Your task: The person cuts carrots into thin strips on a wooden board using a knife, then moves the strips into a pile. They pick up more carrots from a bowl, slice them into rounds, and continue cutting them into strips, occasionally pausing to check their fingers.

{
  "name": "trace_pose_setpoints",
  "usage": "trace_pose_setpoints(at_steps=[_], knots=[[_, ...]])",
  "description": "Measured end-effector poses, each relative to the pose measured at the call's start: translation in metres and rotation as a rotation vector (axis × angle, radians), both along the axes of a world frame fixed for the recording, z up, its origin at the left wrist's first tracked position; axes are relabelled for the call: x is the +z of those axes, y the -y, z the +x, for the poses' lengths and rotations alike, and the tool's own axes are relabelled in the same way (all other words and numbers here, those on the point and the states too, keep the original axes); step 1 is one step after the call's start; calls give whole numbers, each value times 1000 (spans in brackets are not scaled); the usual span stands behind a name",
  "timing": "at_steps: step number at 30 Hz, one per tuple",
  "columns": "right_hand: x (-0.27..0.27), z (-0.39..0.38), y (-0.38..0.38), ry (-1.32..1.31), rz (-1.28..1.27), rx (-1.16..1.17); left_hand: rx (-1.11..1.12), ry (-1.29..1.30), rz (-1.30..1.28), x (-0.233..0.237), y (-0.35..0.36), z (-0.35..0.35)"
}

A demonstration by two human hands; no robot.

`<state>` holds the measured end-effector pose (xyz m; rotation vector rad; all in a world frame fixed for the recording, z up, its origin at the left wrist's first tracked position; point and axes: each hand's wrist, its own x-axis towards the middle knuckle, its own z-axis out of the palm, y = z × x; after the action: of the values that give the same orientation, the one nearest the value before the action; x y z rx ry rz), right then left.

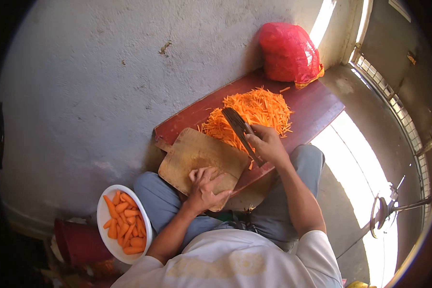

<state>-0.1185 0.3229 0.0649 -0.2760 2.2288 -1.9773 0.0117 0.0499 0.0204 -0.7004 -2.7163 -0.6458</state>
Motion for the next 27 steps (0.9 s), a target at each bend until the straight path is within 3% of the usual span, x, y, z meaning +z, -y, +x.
trace_pose_setpoints(at_steps=[9,12,15,27], knots=[[-10,-9,-12,98,-366,-82,210,125,83,-1,33,-66],[-12,-13,-13,134,-443,-75,383,2,-75,-15,54,-112],[-16,-13,-12,160,-428,-26,569,195,43,-1,58,-145],[-13,-12,-3,137,-331,19,481,148,40,-19,48,-142]])
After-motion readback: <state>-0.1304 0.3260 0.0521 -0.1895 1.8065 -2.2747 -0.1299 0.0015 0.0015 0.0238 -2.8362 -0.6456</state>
